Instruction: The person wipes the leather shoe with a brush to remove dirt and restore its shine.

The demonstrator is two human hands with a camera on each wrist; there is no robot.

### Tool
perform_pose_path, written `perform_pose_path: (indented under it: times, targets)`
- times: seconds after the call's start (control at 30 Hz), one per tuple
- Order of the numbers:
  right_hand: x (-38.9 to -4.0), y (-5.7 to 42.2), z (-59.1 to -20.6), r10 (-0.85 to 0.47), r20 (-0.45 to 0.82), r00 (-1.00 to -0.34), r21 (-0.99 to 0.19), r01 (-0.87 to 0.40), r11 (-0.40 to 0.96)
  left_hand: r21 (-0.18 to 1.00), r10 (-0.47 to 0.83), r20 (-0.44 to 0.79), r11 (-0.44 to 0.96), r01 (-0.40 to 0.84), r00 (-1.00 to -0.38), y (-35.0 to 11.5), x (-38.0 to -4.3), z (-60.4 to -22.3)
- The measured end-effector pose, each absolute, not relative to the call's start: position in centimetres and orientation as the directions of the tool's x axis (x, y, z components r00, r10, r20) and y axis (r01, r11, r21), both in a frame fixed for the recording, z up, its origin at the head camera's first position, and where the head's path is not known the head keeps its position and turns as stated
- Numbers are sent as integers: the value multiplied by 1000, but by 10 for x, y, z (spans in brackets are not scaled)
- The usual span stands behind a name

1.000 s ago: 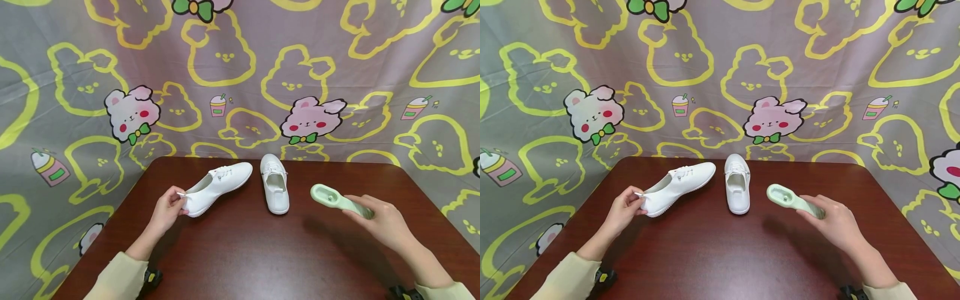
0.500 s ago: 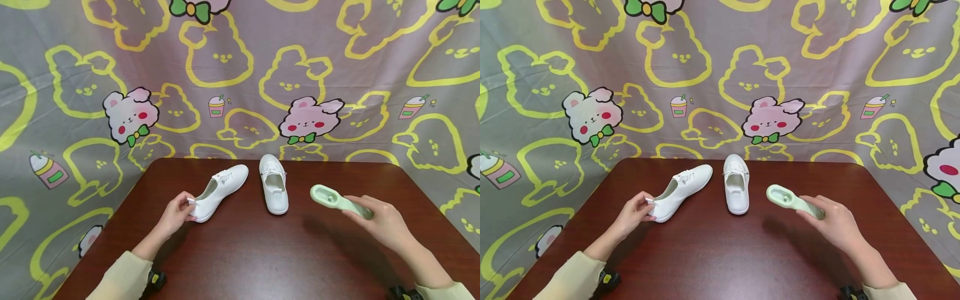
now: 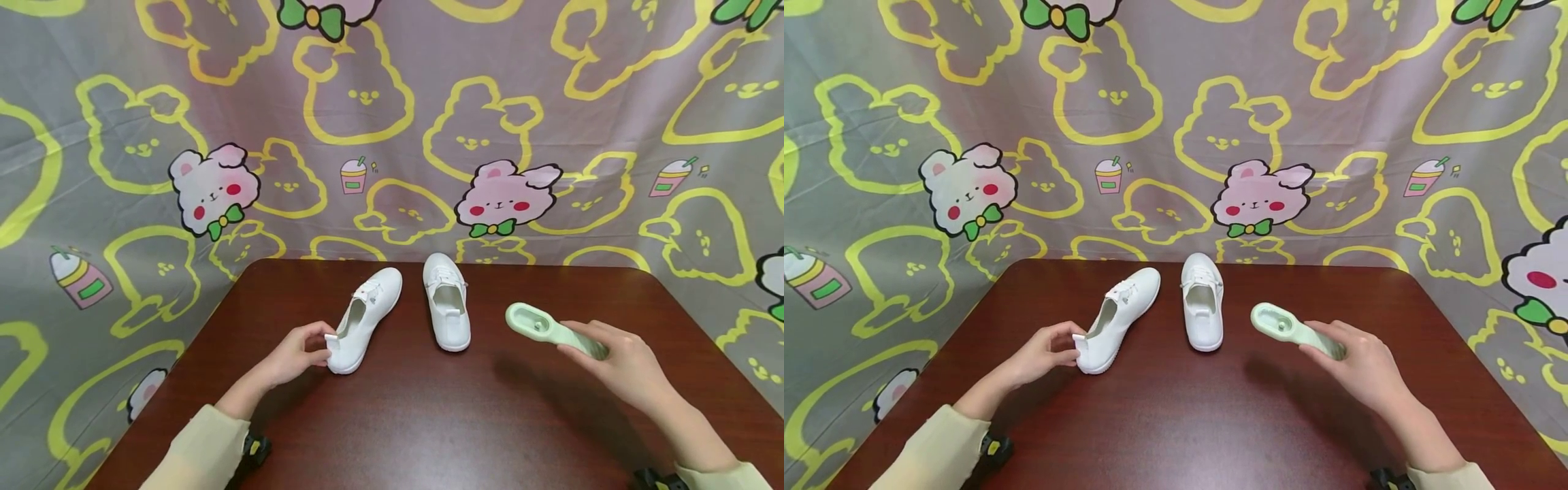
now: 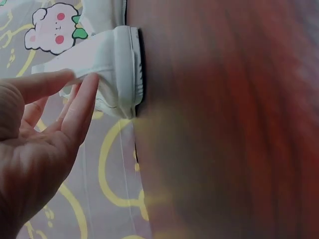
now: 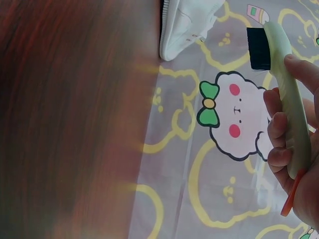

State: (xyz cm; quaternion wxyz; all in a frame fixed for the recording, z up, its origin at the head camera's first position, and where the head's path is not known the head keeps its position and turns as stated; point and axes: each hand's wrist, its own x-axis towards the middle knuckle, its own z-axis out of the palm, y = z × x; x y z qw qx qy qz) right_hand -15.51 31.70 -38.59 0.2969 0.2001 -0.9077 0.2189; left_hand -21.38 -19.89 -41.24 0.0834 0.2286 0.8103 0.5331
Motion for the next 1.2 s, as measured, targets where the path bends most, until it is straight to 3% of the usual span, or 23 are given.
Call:
perform_pose_path:
  times: [0.33, 1.2]
  targets:
    - [-155, 318, -387, -235, 623, -746, -272, -489, 828, 791, 534, 228, 386, 475, -814, -166, -223, -416]
    - [-152, 322, -390, -218, 620, -753, -289, -478, 829, 765, 491, 347, 345, 544, -799, -95, -257, -422]
